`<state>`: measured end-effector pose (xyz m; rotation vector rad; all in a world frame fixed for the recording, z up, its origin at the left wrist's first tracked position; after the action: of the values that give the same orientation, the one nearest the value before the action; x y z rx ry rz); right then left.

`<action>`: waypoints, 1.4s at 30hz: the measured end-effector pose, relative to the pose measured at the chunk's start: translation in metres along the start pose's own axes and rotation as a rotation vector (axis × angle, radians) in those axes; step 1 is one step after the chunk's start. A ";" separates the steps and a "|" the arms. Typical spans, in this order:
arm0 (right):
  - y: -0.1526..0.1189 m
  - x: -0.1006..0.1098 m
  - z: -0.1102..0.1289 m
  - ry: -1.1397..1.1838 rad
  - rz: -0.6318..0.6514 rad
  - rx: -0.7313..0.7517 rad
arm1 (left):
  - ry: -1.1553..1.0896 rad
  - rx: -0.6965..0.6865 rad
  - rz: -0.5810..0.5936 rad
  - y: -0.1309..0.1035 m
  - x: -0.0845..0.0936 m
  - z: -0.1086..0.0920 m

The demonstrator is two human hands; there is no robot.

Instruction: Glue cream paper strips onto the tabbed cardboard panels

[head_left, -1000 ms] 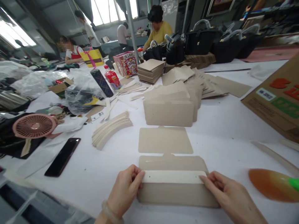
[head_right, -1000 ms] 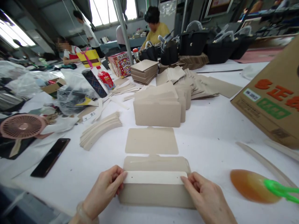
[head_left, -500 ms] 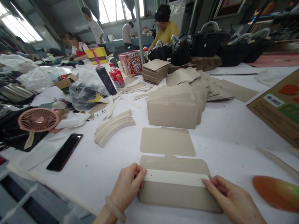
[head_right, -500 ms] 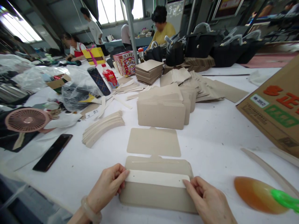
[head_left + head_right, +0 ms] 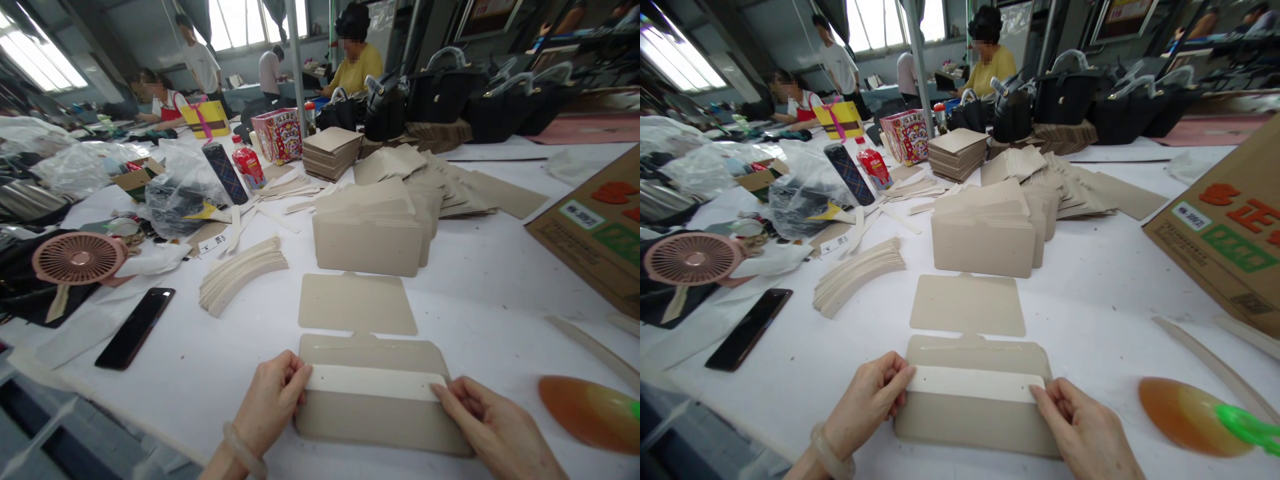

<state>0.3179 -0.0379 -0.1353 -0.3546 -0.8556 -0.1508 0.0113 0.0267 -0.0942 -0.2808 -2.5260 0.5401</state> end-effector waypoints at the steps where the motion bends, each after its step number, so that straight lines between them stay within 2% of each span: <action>1: 0.000 0.000 0.000 0.006 -0.001 -0.001 | -0.001 -0.002 0.002 0.000 0.000 0.000; 26: -0.001 0.001 0.007 0.014 -0.023 -0.033 | 0.060 -0.034 -0.006 0.001 -0.002 0.000; 31: -0.004 0.003 0.016 -0.050 -0.040 0.000 | 0.168 -0.093 -0.055 0.000 0.000 0.000; 33: -0.006 0.005 0.019 -0.096 -0.083 0.019 | 0.231 -0.125 -0.107 -0.001 0.000 0.001; 36: -0.010 0.007 0.025 -0.171 -0.239 0.113 | 0.385 -0.288 -0.219 -0.005 -0.002 0.000; 39: -0.013 0.005 0.033 -0.153 -0.372 0.418 | 0.567 -0.690 -0.291 -0.008 -0.008 -0.008; 42: -0.012 0.002 0.042 -0.144 -0.388 0.707 | 0.759 -1.055 -0.299 -0.007 -0.013 -0.013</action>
<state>0.2864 -0.0342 -0.1054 0.4718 -1.0544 -0.1722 0.0285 0.0210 -0.0871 -0.3692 -1.8093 -0.8994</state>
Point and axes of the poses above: each hand's wrist, its own y-axis towards the middle knuckle, its own x-axis out of the back of the hand, z = x × y, the point moved 2 cm from there along y, towards the middle knuckle, and after that the axes turned 4 degrees about -z, right-handed, at the moved point
